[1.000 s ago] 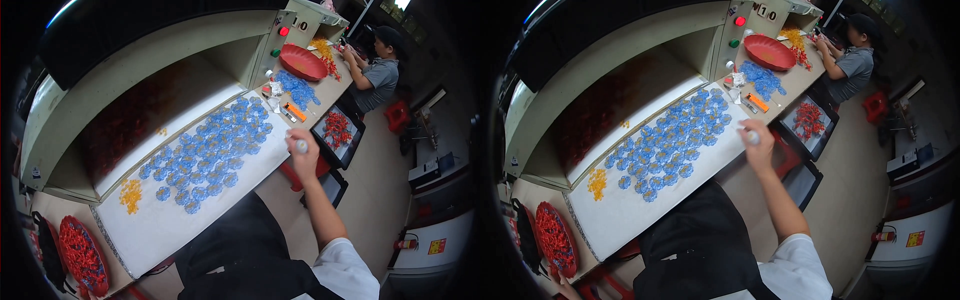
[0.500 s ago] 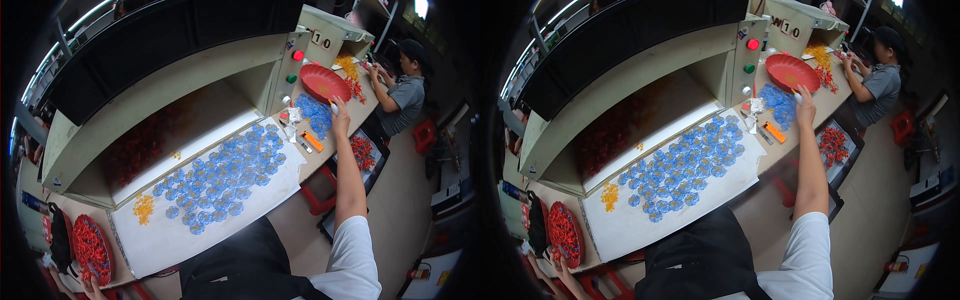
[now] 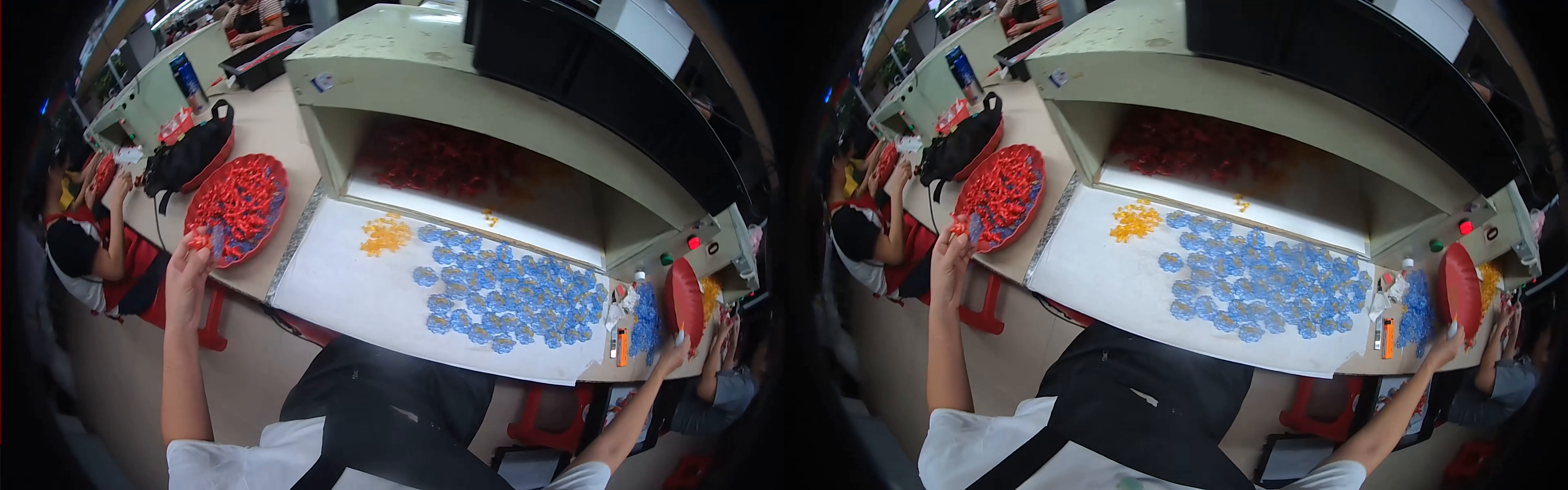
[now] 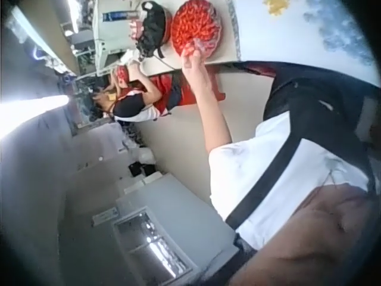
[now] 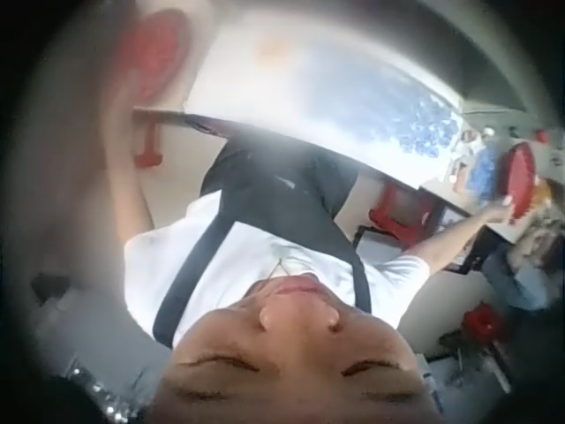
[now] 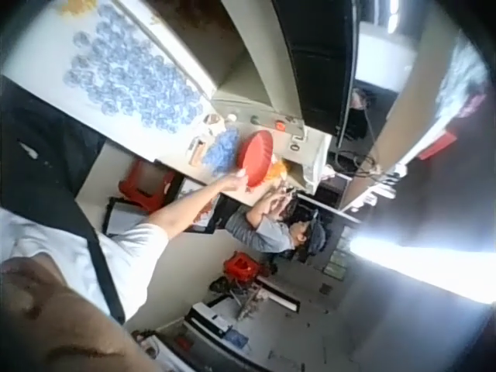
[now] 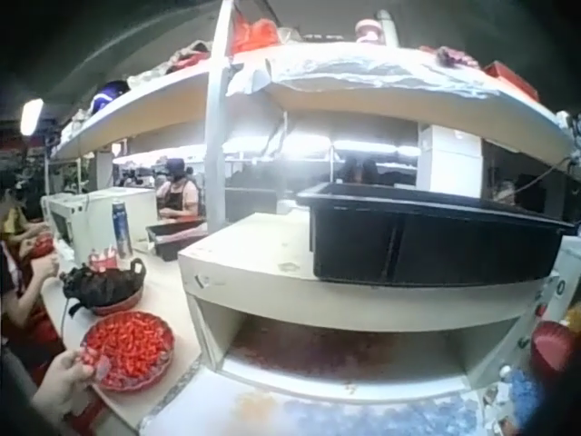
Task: The person applies glue from a bottle onto plastic figurines, attaches them to base pieces, and places the assembled figurines onto a tray.
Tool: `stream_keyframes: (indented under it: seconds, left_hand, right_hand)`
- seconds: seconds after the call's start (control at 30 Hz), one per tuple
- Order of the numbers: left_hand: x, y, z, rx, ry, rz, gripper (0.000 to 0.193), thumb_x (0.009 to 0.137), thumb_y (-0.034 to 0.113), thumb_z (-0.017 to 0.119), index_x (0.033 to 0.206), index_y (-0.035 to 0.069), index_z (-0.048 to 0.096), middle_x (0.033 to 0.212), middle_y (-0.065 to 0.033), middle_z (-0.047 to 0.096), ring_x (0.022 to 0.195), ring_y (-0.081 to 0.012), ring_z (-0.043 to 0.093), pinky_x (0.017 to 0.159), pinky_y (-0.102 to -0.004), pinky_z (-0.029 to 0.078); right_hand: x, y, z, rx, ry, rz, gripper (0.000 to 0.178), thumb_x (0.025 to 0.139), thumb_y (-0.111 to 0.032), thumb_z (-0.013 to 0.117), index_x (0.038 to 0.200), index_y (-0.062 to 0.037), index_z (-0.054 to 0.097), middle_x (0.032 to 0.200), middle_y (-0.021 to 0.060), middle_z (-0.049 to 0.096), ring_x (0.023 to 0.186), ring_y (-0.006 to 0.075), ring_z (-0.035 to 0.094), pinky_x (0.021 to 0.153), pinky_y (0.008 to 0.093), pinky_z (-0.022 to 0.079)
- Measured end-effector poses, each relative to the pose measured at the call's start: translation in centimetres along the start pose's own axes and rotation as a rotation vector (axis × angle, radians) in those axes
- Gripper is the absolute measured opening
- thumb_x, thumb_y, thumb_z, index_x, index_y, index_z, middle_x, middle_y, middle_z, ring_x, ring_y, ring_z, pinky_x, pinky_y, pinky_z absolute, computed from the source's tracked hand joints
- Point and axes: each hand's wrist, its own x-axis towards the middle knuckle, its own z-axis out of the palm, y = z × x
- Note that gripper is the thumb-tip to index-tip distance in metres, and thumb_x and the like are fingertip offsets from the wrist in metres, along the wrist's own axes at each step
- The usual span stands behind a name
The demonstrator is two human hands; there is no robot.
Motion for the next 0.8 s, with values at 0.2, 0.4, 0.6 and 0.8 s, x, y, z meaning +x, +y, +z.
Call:
stream_keyframes:
  seconds: [0.2,0.4,0.6,0.8]
  left_hand:
    - [0.9,-0.7,3.0,-0.012,-0.146,0.096,0.033,0.077,0.003,0.054,0.108,-0.001,0.044,0.102,-0.0071,0.052,0.092,-0.0112,0.051,0.082,-0.0242,0.038]
    - [0.7,-1.0,11.1,0.048,-0.544,0.358,0.033,0.075,0.001,0.056,0.106,-0.004,0.045,0.1,-0.0103,0.054,0.091,-0.0132,0.052,0.082,-0.0266,0.039]
    - [-1.0,0.6,12.9,0.397,-0.781,0.791,0.03,0.068,0.006,0.062,0.097,0.006,0.055,0.088,-0.0077,0.059,0.079,-0.0212,0.054,0.08,-0.0302,0.037]
    - [-0.1,-1.5,10.1,0.952,-0.677,0.896,0.028,0.068,0.007,0.06,0.095,0.01,0.055,0.085,-0.004,0.058,0.09,-0.0184,0.05,0.091,-0.0443,0.026]
  right_hand:
    - [-8.6,-5.6,-17.9,0.148,-0.018,-0.179,0.019,0.076,0.006,0.048,0.094,0.0037,0.052,0.09,0.015,0.053,0.085,0.0279,0.052,0.078,0.0329,0.04]
    - [-16.4,-15.9,-28.1,0.461,-0.147,-0.335,0.009,0.077,-0.002,0.052,0.085,0.0023,0.054,0.083,0.0165,0.055,0.078,0.0292,0.054,0.072,0.036,0.043]
    - [-17.8,-29.8,-25.8,1.01,-0.329,-0.639,0.017,0.056,-0.005,0.063,0.072,-0.0037,0.058,0.074,0.0115,0.056,0.063,0.025,0.054,0.055,0.0301,0.045]
    - [-18.9,-36.6,-24.8,1.153,-0.395,-0.789,0.016,0.055,-0.001,0.063,0.069,-0.0043,0.057,0.073,0.0095,0.056,0.059,0.0233,0.054,0.051,0.0285,0.044]
